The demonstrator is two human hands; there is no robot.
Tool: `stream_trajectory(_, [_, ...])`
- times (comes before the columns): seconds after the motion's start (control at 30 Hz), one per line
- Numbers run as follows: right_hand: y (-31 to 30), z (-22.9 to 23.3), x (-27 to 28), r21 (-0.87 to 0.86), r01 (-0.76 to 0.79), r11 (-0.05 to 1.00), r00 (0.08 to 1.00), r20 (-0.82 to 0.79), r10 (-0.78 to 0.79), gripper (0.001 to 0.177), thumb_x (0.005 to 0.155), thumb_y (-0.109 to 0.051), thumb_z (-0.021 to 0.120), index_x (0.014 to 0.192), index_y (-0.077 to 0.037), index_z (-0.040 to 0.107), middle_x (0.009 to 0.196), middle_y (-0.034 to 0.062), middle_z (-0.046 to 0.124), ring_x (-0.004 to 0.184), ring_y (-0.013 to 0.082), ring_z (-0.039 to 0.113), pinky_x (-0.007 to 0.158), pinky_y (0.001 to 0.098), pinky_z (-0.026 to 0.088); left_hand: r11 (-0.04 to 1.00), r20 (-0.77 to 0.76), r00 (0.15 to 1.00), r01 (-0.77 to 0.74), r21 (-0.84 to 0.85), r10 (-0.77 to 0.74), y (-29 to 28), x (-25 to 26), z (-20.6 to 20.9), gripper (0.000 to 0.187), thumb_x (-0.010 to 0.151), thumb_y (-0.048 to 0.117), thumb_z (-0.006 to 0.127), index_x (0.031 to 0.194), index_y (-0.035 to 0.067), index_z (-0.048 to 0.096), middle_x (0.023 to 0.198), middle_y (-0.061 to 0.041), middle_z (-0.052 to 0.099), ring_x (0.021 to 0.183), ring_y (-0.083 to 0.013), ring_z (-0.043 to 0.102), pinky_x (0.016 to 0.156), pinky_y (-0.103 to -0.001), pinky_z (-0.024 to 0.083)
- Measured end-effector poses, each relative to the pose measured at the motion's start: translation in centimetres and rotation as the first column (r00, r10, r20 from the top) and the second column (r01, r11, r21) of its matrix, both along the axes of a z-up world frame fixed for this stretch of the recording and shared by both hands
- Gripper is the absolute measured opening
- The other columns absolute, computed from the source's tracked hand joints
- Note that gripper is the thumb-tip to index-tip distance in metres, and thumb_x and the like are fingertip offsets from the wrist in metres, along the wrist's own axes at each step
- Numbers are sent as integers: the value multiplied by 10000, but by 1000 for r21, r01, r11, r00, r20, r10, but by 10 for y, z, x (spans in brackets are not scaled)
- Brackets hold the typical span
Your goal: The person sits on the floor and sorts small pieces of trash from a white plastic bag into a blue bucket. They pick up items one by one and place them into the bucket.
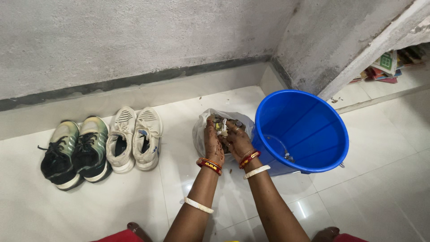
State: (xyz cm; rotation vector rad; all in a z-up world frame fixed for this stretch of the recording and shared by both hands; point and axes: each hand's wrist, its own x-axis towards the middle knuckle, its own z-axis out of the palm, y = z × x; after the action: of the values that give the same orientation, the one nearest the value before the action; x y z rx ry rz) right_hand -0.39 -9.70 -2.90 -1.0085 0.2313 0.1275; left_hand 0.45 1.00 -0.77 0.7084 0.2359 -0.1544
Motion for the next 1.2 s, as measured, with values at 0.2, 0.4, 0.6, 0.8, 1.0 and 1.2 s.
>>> stream_trajectory(0.2, [0,5,1,-30,31,999,998,-55,-32,578,934,83,474,1504,3,414,1408,160,546,1251,251,600,1048,357,547,999,-26,1000,-10,51,11,1,2,-7,735,955,540,531,1559,169,342,1557,-2,403,1438,-155,356,1169,-355,305])
stream_trajectory(0.4, [-3,15,-1,-44,80,996,993,92,-76,612,910,73,483,1513,-10,420,1519,132,491,1259,215,559,1007,351,505,1000,53,998,-18,-7,18,1,5,-15,798,954,543,539,1583,109,313,1609,-130,375,1503,-265,329,1201,-393,280])
stream_trajectory(0.6, [-9,31,-2,-52,99,994,987,130,-92,505,968,30,523,1471,7,503,1440,124,531,1197,181,575,1000,352,521,999,66,997,37,39,-39,-2,6,-11,807,976,528,483,1604,82,242,1679,-73,264,1548,-205,224,1229,-370,222])
stream_trajectory(0.8, [-8,52,-4,-253,122,960,980,184,-76,501,944,27,524,1443,-10,526,1450,120,585,1287,211,574,1000,358,496,1000,39,999,-10,30,9,-9,0,3,776,984,523,477,1587,73,288,1675,-87,292,1544,-210,261,1235,-368,216])
stream_trajectory(1.0, [-1,74,-13,-400,178,899,964,253,-79,492,945,19,556,1435,-29,553,1445,117,597,1364,206,545,1131,336,435,999,147,989,-21,27,16,-11,-2,13,748,1001,494,489,1586,64,308,1690,-101,278,1557,-200,246,1246,-358,200])
stream_trajectory(1.2, [-18,108,-22,-349,208,914,926,371,-69,382,955,-2,614,1337,5,619,1325,119,666,1280,215,610,1091,344,492,995,146,985,91,51,-97,-18,-10,28,708,995,487,490,1575,102,364,1656,-92,329,1527,-223,307,1224,-373,250])
